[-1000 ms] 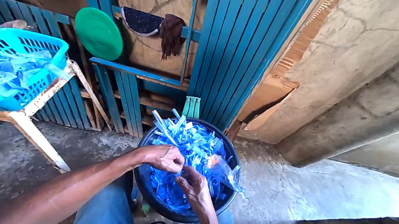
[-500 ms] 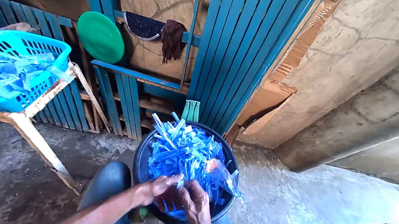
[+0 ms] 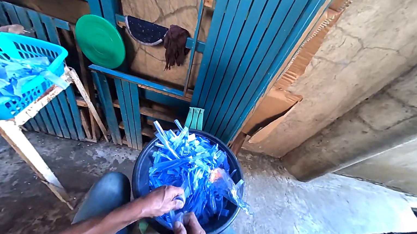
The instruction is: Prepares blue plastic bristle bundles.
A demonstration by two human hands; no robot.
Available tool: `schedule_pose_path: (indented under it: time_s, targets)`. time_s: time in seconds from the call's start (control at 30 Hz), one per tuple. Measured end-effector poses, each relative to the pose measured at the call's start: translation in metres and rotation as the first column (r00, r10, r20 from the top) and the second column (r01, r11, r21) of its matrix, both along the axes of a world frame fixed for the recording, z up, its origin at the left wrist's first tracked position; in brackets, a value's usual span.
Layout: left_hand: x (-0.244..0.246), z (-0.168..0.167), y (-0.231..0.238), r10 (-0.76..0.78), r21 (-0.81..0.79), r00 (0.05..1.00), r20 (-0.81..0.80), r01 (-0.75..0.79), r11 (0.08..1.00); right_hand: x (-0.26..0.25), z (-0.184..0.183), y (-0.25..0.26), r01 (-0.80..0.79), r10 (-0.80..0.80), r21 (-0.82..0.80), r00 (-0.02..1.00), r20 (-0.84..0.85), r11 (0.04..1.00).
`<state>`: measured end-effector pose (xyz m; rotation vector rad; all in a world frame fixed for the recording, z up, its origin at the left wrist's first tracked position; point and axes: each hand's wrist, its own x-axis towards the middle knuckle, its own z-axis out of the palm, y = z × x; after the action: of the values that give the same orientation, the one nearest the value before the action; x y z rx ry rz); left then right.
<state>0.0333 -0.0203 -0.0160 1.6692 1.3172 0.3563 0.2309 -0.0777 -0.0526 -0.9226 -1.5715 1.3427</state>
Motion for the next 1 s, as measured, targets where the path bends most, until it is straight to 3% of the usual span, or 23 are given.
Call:
schedule_pose_path:
  time_s: [0.1, 0.27, 0.37, 0.5, 0.6, 0.8, 0.9, 1.0]
  targets:
    - [0.001, 0.012, -0.011, -0.104, 0.107, 0.967, -0.234, 0.132, 0.986, -0.001, 0.004, 0.004, 0.144, -0.154, -0.072, 0.976, -0.156, 0.987]
    - [0.010, 0.024, -0.024, -0.146, 0.265, 0.908, -0.392, 0.264, 0.928, -0.004, 0.009, 0.012, 0.166, -0.221, -0.207, 0.935, -0.277, 0.964]
    - [0.012, 0.022, -0.029, -0.125, 0.448, 0.921, -0.368, 0.293, 0.845, -0.003, 0.011, 0.017, 0.094, -0.160, -0.257, 0.955, -0.250, 0.962]
    - [0.011, 0.012, -0.031, -0.010, 0.717, 0.966, -0.258, 0.199, 0.668, -0.002, 0.015, 0.024, 0.045, -0.126, -0.329, 0.965, -0.231, 0.943]
    - [0.011, 0.008, -0.030, -0.035, 0.805, 0.989, -0.143, 0.137, 0.577, 0.000, 0.015, 0.029, -0.046, -0.061, -0.339, 0.952, -0.298, 0.940]
    - [0.004, 0.003, -0.025, -0.162, 0.769, 0.985, 0.051, 0.065, 0.636, 0.007, 0.011, 0.035, -0.225, 0.081, -0.330, 0.913, -0.399, 0.917]
    - [0.005, 0.003, -0.026, -0.051, 0.795, 0.999, 0.013, 0.021, 0.606, 0.008, 0.009, 0.035, -0.230, 0.114, -0.292, 0.924, -0.365, 0.928]
    - [0.010, 0.008, -0.030, 0.097, 0.761, 0.992, -0.078, -0.003, 0.649, 0.007, 0.007, 0.034, -0.151, 0.090, -0.233, 0.963, -0.255, 0.961]
